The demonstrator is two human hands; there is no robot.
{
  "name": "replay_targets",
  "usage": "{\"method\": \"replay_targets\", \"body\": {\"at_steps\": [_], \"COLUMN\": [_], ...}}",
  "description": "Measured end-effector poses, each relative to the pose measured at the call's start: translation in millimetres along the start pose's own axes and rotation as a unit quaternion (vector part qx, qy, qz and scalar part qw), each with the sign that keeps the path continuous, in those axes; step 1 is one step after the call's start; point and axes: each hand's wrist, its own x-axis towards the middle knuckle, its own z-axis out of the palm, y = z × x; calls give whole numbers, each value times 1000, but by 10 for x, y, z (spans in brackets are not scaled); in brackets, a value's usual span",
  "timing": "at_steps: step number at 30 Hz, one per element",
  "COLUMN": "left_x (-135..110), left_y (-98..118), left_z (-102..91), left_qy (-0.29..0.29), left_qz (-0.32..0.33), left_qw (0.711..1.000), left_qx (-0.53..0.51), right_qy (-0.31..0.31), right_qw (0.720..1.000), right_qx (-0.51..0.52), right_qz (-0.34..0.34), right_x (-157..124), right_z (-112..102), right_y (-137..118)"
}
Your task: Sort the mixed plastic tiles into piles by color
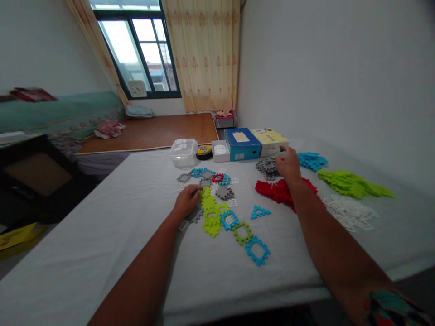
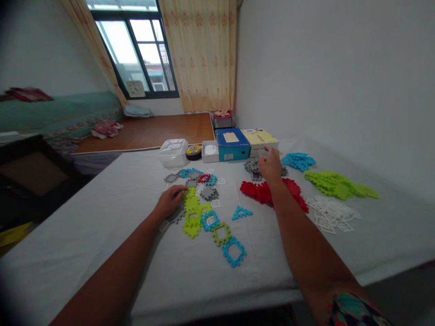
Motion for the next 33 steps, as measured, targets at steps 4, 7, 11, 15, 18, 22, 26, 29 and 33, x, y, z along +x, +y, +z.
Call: {"method": "replay_targets", "body": {"at_steps": [4, 7, 11, 15, 18, 22, 26, 29, 33], "left_x": [-14, -15, -4, -11, -22, -19, -9, -7, 0], "left_y": [17, 25, 41, 50, 46, 41, 33, 21, 10], "left_z": [-11, -9, -3, -3, -4, 3, 14, 18, 6], "left_qy": [1, 0, -9, -7, -4, -3, -8, -13, -13], "left_qz": [-8, -11, -12, -9, -5, -4, -3, -3, -1], "left_qw": [1000, 1000, 1000, 1000, 1000, 1000, 1000, 1000, 1000], "left_qx": [-5, 0, 4, 2, 3, 0, 6, 10, 14], "right_qy": [1, -49, -262, -453, -472, -461, -462, -449, -431], "right_qw": [998, 997, 956, 840, 807, 817, 831, 847, 859], "right_qx": [-33, -46, 60, 118, 40, -9, 24, 67, 122], "right_qz": [-43, -31, -114, -273, -353, -346, -309, -276, -249], "right_x": [23, -45, -474, -1112, -1417, -1493, -1436, -1400, -1328], "right_z": [-62, -57, 79, 220, 227, 226, 293, 334, 322], "right_y": [-98, -155, -527, -1071, -1298, -1305, -1189, -1143, -1166]}}
